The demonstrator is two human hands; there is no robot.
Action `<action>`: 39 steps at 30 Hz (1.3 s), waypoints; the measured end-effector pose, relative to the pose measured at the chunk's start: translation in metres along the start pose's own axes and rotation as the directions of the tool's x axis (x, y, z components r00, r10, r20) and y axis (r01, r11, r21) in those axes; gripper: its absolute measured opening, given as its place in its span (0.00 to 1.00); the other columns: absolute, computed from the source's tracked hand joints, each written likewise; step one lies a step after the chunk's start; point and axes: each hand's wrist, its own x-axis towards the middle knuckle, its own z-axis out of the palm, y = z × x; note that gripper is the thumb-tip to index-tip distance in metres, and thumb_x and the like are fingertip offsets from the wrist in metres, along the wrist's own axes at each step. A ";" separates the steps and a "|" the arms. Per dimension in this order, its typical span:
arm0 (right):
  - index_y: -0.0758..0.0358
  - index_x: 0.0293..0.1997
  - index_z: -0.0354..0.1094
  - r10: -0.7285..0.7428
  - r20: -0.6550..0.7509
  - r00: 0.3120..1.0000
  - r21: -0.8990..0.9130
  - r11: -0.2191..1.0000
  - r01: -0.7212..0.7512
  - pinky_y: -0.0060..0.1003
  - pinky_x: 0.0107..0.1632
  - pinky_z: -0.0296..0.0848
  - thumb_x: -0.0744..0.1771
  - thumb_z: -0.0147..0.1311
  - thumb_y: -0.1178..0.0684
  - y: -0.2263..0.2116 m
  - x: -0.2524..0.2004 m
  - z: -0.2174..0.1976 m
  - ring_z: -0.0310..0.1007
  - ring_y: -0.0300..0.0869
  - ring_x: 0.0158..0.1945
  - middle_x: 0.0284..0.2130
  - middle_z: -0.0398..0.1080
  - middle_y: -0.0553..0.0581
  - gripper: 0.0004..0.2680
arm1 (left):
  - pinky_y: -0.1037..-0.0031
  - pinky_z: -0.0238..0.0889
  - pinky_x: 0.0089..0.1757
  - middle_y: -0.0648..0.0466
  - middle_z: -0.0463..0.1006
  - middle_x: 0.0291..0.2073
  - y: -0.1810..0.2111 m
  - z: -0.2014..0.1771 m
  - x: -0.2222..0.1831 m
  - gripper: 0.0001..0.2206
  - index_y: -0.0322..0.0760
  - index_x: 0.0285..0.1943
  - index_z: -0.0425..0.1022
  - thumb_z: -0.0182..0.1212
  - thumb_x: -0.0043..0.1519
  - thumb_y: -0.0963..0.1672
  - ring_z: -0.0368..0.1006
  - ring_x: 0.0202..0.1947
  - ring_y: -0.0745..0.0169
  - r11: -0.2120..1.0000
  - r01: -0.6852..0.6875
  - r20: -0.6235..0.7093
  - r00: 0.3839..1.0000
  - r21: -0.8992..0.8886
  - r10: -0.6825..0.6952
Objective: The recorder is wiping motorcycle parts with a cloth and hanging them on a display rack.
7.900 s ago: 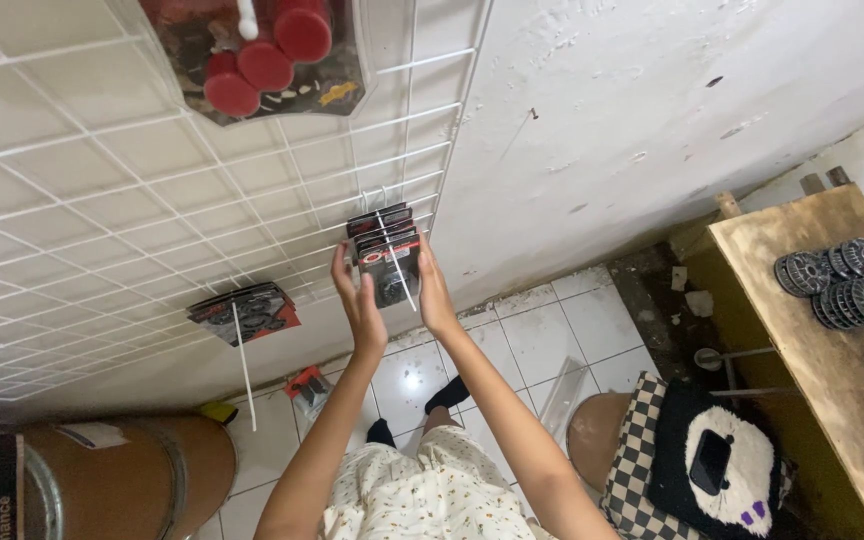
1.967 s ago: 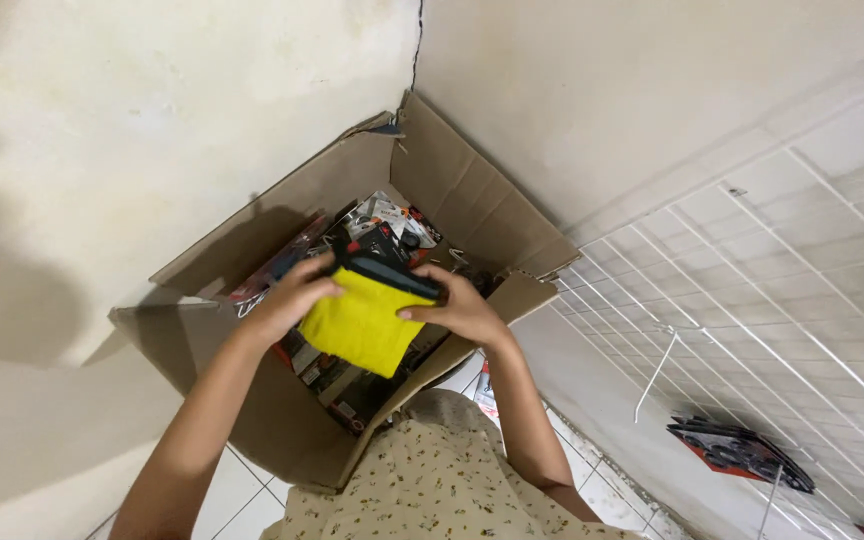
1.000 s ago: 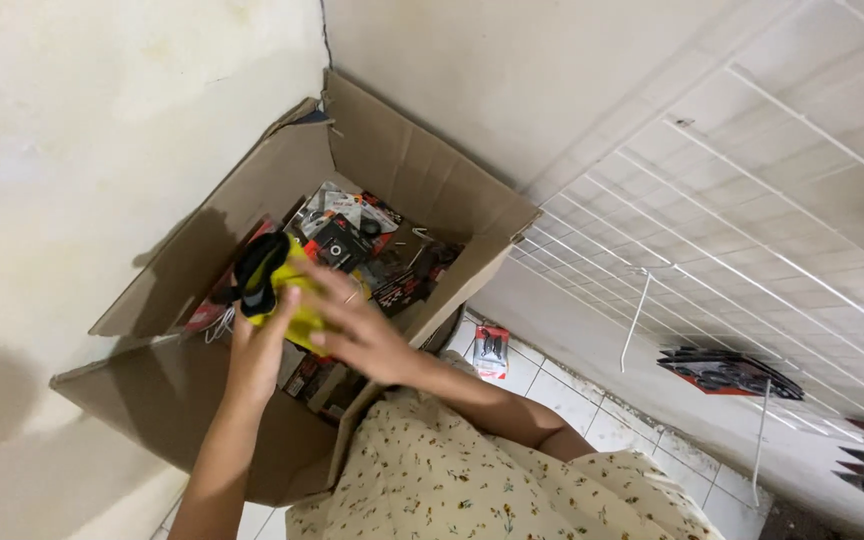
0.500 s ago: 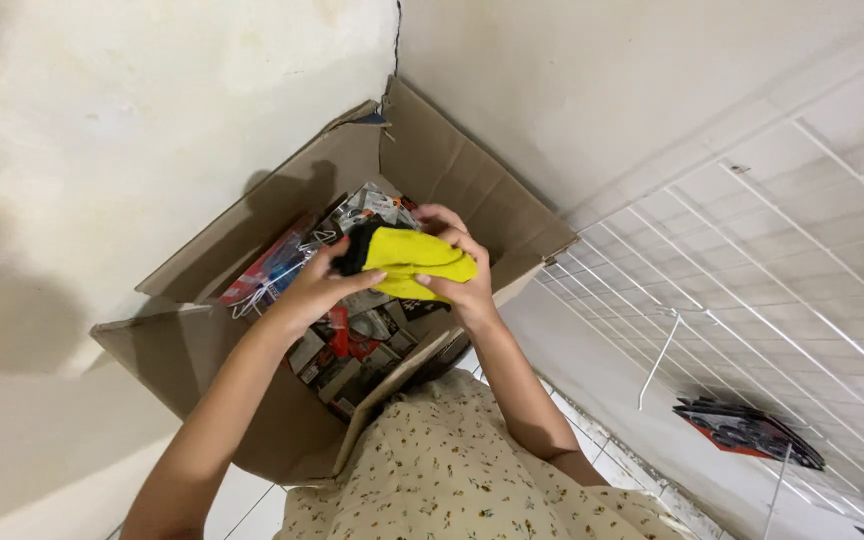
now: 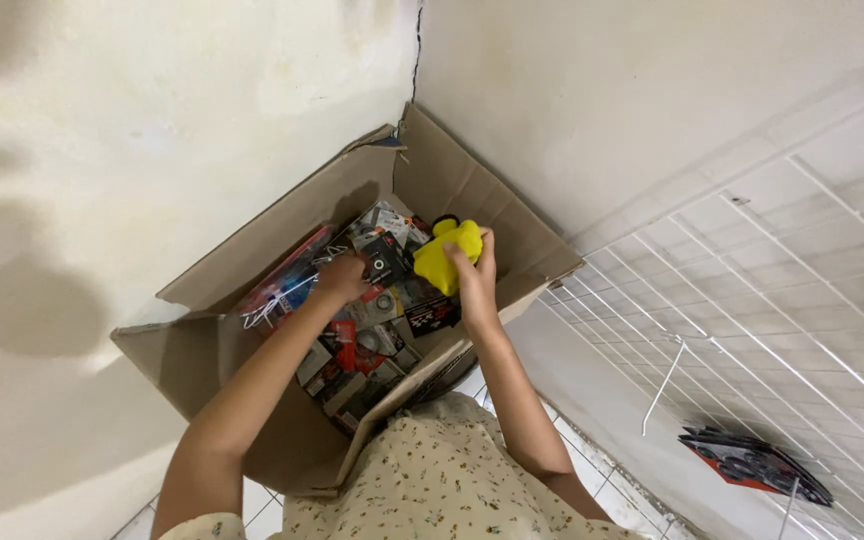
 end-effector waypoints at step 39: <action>0.62 0.52 0.77 -0.359 0.482 0.799 -0.464 0.669 0.580 0.41 0.53 0.81 0.62 0.61 0.59 -0.003 -0.081 0.051 0.76 0.47 0.50 0.50 0.73 0.59 0.14 | 0.53 0.72 0.54 0.38 0.75 0.53 0.099 -0.070 -0.172 0.33 0.23 0.62 0.65 0.40 0.61 0.56 0.72 0.57 0.40 -0.556 -0.354 -0.400 0.916 -0.752 -0.042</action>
